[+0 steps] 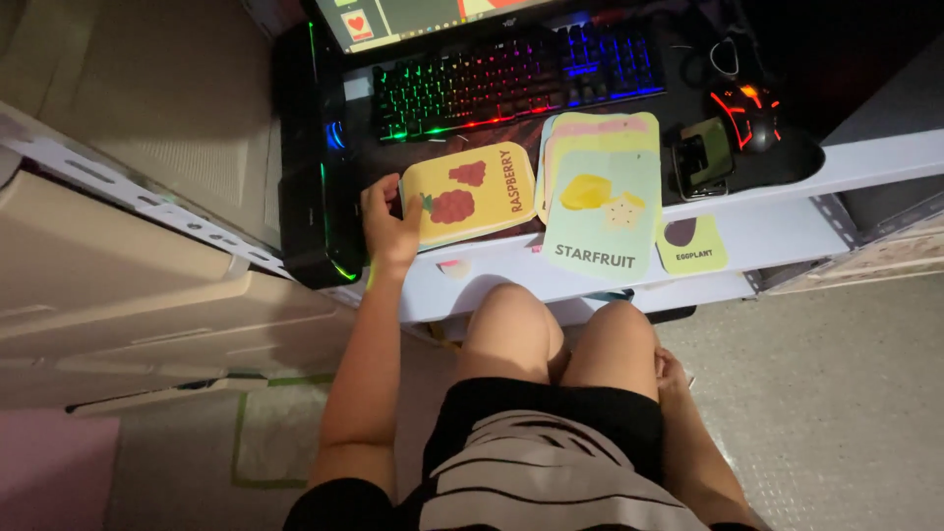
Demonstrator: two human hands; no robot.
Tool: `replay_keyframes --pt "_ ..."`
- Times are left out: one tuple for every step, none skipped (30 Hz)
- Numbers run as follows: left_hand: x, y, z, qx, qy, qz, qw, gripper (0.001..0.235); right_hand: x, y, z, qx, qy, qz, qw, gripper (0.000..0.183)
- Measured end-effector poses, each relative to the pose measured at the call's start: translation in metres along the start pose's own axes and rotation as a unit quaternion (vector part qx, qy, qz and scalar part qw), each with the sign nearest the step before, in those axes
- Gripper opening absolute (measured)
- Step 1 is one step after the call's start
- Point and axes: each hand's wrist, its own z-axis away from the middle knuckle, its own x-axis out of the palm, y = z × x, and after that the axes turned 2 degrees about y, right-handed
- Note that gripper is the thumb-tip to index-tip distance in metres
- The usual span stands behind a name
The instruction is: The person is using a manual single-hole puncher to create holes in the top center of various printed fruit cards.
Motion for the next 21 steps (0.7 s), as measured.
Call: replay_keyframes --pt "0.001 -0.007 0.000 0.002 0.000 0.001 1.000 0.045 0.032 -0.043 -0.014 -0.002 0.000 0.000 1.000 0.075" --pt "0.004 -0.014 0.000 0.008 0.004 -0.002 1.000 0.045 0.073 -0.070 -0.031 0.240 0.210 -0.069 0.945 0.032" --pt "0.005 -0.021 -0.001 0.014 0.007 -0.005 1.000 0.045 0.110 -0.100 -0.044 0.455 0.396 -0.130 0.787 0.039" --pt "0.008 -0.026 -0.005 0.011 0.009 -0.004 1.000 0.045 0.098 -0.098 -0.057 0.456 0.396 -0.127 0.787 0.039" --pt "0.011 -0.032 -0.009 0.024 0.009 0.002 1.000 0.045 0.086 -0.096 -0.070 0.427 0.431 -0.222 0.764 0.032" --pt "0.010 -0.040 -0.005 0.032 0.006 0.004 0.999 0.045 0.077 -0.092 -0.072 0.397 0.464 -0.316 0.726 0.028" --pt "0.010 -0.040 -0.003 0.025 0.003 0.001 1.000 0.045 0.073 -0.083 -0.069 0.401 0.469 -0.313 0.722 0.028" --pt "0.011 -0.038 -0.005 0.030 -0.005 0.003 1.000 0.050 0.069 -0.073 -0.071 0.398 0.476 -0.296 0.726 0.026" --pt "0.011 -0.035 -0.006 0.035 -0.013 0.006 0.999 0.056 0.067 -0.064 -0.072 0.395 0.484 -0.279 0.730 0.025" --pt "0.009 -0.025 -0.008 0.041 -0.007 0.012 0.999 0.056 0.063 -0.059 -0.071 0.388 0.479 -0.278 0.736 0.025" --pt "0.006 -0.016 -0.009 0.039 -0.026 0.011 0.999 0.066 0.060 -0.054 -0.071 0.375 0.481 -0.252 0.751 0.022" --pt "-0.001 -0.011 0.001 0.027 -0.041 0.005 0.999 0.076 0.055 -0.049 -0.061 0.370 0.482 -0.220 0.763 0.020" --pt "-0.001 -0.007 0.001 0.023 -0.033 0.007 0.999 0.076 0.046 -0.049 -0.067 0.372 0.478 -0.212 0.767 0.020" --pt "-0.003 -0.004 -0.001 0.013 -0.064 -0.028 0.997 0.084 0.042 -0.044 -0.069 0.366 0.480 -0.184 0.776 0.018" --pt "-0.003 -0.001 -0.003 0.002 -0.095 -0.062 0.994 0.093 0.036 -0.040 -0.072 0.359 0.482 -0.155 0.784 0.017" --pt "-0.001 -0.006 -0.007 0.004 -0.094 -0.061 0.994 0.093 0.033 -0.040 -0.076 0.358 0.481 -0.156 0.785 0.017" --pt "0.003 -0.011 -0.011 0.007 -0.098 -0.071 0.993 0.096 0.028 -0.041 -0.080 0.348 0.485 -0.130 0.792 0.017" --pt "0.006 -0.018 -0.011 0.006 -0.105 -0.082 0.991 0.100 0.023 -0.042 -0.076 0.339 0.490 -0.103 0.796 0.017" --pt "0.011 -0.022 -0.016 0.005 -0.107 -0.082 0.991 0.100 0.017 -0.047 -0.084 0.340 0.492 -0.103 0.795 0.017" --pt "0.012 -0.028 -0.018 0.010 -0.109 -0.086 0.990 0.100 0.015 -0.046 -0.081 0.328 0.488 -0.057 0.807 0.017" --pt "0.013 -0.033 -0.020 0.016 -0.110 -0.090 0.990 0.100 0.014 -0.045 -0.078 0.315 0.482 -0.011 0.817 0.021"
